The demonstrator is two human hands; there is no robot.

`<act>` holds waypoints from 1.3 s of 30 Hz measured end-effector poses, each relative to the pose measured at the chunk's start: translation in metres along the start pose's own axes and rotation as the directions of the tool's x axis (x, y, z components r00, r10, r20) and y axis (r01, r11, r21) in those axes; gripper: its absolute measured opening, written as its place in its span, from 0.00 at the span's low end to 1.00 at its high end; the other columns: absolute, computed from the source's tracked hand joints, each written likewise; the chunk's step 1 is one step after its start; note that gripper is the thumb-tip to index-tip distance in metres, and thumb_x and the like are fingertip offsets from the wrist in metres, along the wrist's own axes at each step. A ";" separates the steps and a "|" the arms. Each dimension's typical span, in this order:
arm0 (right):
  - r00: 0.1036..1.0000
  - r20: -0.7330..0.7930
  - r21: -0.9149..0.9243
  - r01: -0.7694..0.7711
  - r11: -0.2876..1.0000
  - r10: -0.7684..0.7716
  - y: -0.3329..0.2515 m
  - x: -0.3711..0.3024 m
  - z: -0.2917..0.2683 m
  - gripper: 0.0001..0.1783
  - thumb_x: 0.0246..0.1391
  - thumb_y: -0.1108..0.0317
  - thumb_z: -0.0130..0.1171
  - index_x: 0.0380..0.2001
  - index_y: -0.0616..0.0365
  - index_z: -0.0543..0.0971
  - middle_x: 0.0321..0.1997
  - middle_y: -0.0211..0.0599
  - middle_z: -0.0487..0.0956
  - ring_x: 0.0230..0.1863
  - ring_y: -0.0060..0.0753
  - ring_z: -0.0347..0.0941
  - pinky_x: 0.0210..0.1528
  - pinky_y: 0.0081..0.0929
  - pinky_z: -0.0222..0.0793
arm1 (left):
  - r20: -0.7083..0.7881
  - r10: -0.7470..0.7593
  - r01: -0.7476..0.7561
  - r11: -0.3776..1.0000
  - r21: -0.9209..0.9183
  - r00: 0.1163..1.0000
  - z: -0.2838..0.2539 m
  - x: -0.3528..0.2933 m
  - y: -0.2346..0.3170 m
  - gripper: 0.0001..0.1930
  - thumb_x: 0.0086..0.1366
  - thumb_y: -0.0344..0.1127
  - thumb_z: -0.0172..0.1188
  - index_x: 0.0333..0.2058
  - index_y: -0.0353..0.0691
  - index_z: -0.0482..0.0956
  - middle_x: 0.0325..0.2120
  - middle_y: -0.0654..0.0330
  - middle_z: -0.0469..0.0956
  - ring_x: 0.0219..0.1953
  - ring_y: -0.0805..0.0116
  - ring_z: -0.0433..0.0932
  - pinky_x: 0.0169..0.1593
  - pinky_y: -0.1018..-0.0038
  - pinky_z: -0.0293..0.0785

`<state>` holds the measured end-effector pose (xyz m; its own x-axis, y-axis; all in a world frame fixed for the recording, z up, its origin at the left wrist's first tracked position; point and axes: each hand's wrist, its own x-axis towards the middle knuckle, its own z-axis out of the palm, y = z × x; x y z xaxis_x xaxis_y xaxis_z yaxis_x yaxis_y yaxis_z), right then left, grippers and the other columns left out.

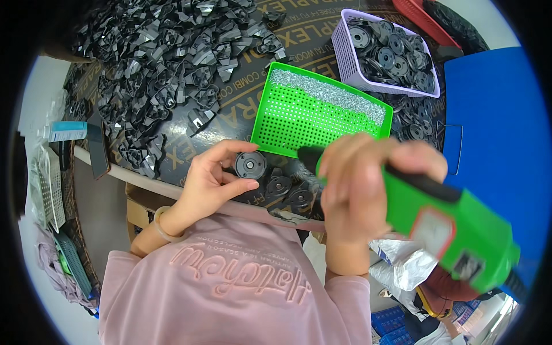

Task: Assembling small black plastic components by inserting metal washers and using an electric screwdriver.

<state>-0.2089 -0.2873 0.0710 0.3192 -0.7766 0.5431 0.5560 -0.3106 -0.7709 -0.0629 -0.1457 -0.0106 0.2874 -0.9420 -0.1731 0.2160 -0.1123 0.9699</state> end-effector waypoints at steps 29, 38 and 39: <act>0.973 0.189 0.005 -0.137 0.991 0.133 -0.018 -0.026 0.019 0.15 0.61 0.71 0.61 0.43 0.53 0.65 0.21 0.32 0.71 0.17 0.27 0.66 0.21 0.28 0.64 | 0.056 0.023 -0.017 0.994 -0.107 0.998 0.008 0.001 0.002 0.25 0.53 0.13 0.66 0.51 0.31 0.76 0.36 0.59 0.82 0.37 0.80 0.79 0.38 0.81 0.80; 0.995 0.072 0.089 -0.081 0.993 0.075 -0.011 -0.008 0.006 0.21 0.59 0.71 0.63 0.48 0.51 0.62 0.20 0.30 0.70 0.17 0.28 0.66 0.23 0.31 0.66 | 0.073 -0.028 0.031 0.999 -0.042 0.997 -0.001 0.005 0.008 0.27 0.54 0.17 0.68 0.54 0.34 0.75 0.32 0.62 0.80 0.34 0.81 0.78 0.37 0.82 0.80; 0.998 0.065 0.068 -0.023 0.997 0.019 -0.004 -0.002 0.001 0.21 0.59 0.71 0.62 0.48 0.52 0.62 0.20 0.31 0.70 0.16 0.27 0.66 0.21 0.29 0.65 | 0.075 -0.026 0.029 0.999 -0.041 0.997 -0.003 0.005 0.008 0.27 0.54 0.17 0.68 0.54 0.34 0.75 0.32 0.62 0.80 0.34 0.81 0.78 0.37 0.82 0.80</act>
<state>-0.2105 -0.2839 0.0732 0.3786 -0.7452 0.5490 0.5997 -0.2543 -0.7588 -0.0569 -0.1503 -0.0043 0.2113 -0.9597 -0.1850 0.2619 -0.1267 0.9567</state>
